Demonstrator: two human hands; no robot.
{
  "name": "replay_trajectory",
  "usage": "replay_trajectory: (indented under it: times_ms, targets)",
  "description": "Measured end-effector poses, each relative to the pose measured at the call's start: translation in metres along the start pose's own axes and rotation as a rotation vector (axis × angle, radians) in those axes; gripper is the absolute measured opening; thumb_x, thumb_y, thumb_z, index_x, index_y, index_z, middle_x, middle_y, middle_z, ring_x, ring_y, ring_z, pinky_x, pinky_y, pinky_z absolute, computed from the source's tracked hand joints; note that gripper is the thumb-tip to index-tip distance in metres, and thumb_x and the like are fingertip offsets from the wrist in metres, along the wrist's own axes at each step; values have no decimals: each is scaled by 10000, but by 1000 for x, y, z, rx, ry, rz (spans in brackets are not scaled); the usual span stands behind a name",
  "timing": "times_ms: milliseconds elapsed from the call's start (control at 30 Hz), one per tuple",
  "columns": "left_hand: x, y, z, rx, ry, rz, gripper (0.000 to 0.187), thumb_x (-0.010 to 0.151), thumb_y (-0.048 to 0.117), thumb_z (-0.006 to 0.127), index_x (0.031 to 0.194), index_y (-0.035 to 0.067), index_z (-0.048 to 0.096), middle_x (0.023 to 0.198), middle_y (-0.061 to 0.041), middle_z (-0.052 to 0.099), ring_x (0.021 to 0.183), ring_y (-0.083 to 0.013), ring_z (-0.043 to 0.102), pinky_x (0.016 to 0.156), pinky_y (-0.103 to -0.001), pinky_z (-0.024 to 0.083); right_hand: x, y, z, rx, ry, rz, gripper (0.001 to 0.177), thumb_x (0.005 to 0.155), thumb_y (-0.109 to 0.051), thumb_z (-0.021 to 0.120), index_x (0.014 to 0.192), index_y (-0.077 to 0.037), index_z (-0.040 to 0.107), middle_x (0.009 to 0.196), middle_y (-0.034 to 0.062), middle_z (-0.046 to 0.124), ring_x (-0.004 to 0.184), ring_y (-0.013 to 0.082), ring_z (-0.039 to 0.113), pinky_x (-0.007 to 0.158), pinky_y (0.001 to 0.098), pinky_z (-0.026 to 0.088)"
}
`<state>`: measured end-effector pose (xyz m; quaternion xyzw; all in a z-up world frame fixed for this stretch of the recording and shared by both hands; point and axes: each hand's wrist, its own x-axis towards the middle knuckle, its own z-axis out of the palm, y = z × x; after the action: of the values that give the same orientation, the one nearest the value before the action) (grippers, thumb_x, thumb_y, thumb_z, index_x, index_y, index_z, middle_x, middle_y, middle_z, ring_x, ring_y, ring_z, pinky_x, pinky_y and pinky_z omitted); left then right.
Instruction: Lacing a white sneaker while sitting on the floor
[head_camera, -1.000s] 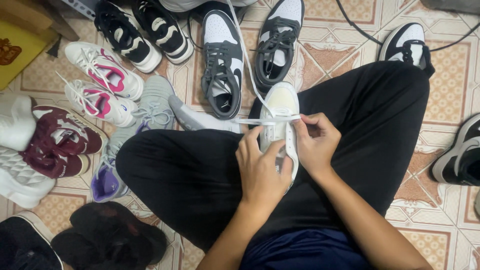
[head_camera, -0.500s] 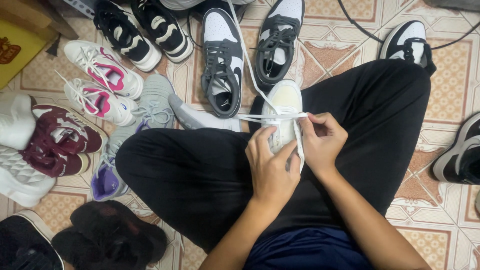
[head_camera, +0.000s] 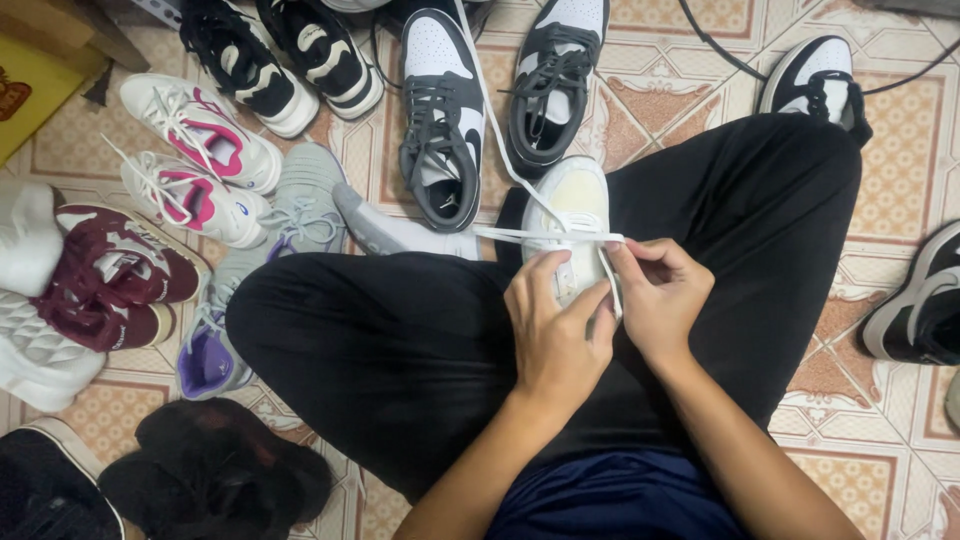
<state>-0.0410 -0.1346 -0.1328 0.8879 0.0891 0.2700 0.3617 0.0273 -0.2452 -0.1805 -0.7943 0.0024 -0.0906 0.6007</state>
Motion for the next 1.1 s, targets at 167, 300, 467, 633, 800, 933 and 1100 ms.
replay_trajectory:
  times_ms: [167, 300, 467, 633, 800, 933, 1100]
  targets:
    - [-6, -1, 9, -1, -35, 40, 161, 779, 147, 809, 939, 157, 807, 1095, -70, 673, 1222, -390, 605, 968, -524, 465, -1, 14, -6, -47, 16, 26, 128, 882, 91, 848, 893, 50, 728, 792, 160, 719, 740, 119, 659, 620, 301, 569]
    - [-3, 3, 8, 3, -83, 57, 193, 788, 136, 787, 981, 137, 780, 1046, -28, 740, 1229, -369, 622, 1014, -555, 457, -4, 18, -8, -60, 29, 18, 127, 885, 89, 848, 875, 50, 728, 772, 146, 712, 718, 113, 661, 615, 282, 563]
    - [2, 8, 7, 38, -177, 76, 205, 810, 135, 757, 1011, 97, 750, 1077, -80, 757, 1287, -406, 588, 1056, -573, 426, -1, 31, -13, -66, 48, -9, 146, 886, 109, 844, 862, 53, 713, 770, 153, 701, 732, 118, 656, 611, 288, 554]
    - [0, 9, 9, -21, -235, 62, 209, 810, 134, 750, 1014, 91, 743, 1063, -84, 772, 1306, -406, 575, 1058, -555, 423, 2, 25, -17, -9, 40, 56, 139, 897, 112, 829, 874, 65, 700, 774, 149, 687, 708, 102, 639, 624, 286, 570]
    - [-10, 8, 18, -38, -213, 47, 152, 815, 136, 739, 965, 111, 747, 1058, -63, 783, 1287, -391, 581, 1045, -534, 419, -3, 36, -21, 1, 54, 132, 132, 890, 89, 839, 872, 56, 713, 750, 138, 685, 694, 85, 632, 561, 259, 553]
    - [-11, 8, 22, -24, -187, 30, 133, 810, 138, 743, 943, 139, 747, 1063, -38, 788, 1281, -378, 587, 1048, -528, 416, -3, 30, -18, 26, 66, 177, 134, 892, 64, 841, 863, 42, 712, 751, 132, 693, 687, 77, 638, 556, 253, 560]
    - [-9, 5, 20, -74, -178, -9, 102, 825, 152, 749, 925, 176, 754, 1067, 4, 796, 1272, -351, 597, 1028, -496, 415, -7, 37, -19, 42, 50, 290, 98, 880, 14, 843, 883, 5, 745, 737, 97, 702, 708, 40, 588, 563, 252, 540]
